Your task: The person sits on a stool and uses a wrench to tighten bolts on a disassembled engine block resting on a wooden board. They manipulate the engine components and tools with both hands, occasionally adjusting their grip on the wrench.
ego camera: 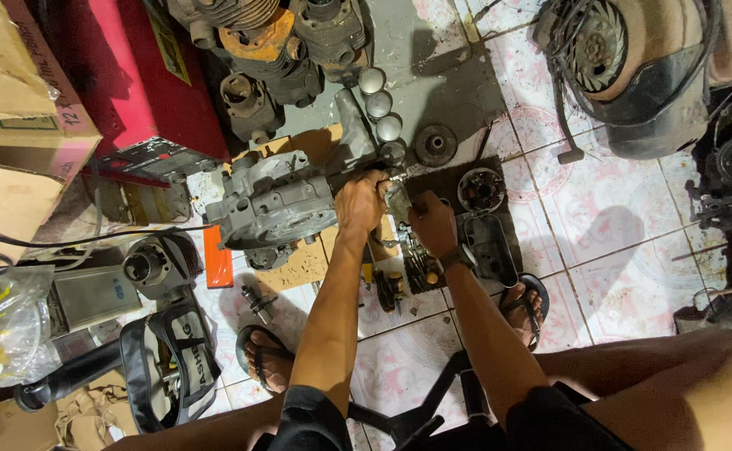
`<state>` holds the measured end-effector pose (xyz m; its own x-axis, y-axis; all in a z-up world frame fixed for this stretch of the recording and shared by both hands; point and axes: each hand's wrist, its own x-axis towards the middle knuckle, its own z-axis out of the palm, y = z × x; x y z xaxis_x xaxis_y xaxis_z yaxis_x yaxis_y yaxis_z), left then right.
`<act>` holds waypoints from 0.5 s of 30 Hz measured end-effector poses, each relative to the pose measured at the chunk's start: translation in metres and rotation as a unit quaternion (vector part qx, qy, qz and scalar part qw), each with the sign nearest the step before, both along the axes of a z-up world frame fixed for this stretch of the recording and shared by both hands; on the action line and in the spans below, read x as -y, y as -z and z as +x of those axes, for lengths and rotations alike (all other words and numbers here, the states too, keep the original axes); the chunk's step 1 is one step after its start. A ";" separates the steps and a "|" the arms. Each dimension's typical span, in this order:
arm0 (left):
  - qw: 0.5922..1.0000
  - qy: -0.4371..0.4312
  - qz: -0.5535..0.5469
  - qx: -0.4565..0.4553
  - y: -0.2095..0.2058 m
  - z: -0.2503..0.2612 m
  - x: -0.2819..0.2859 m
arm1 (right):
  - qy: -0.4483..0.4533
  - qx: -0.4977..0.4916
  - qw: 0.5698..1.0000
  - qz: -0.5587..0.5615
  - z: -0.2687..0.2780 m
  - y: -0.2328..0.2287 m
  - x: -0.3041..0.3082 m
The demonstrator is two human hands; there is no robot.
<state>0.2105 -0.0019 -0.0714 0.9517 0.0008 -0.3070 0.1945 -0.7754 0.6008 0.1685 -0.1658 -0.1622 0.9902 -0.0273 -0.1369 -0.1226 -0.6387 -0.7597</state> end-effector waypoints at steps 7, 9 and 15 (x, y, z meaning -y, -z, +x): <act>0.999 -0.002 0.031 -0.016 0.003 -0.001 0.004 | -0.015 0.011 0.998 -0.067 -0.011 0.021 0.007; 0.999 0.013 0.020 -0.030 -0.007 -0.004 0.005 | 0.004 0.003 0.999 -0.039 -0.019 0.014 0.007; 0.998 0.037 0.051 -0.014 -0.015 -0.002 0.008 | 0.125 0.088 0.988 0.036 -0.035 -0.082 0.001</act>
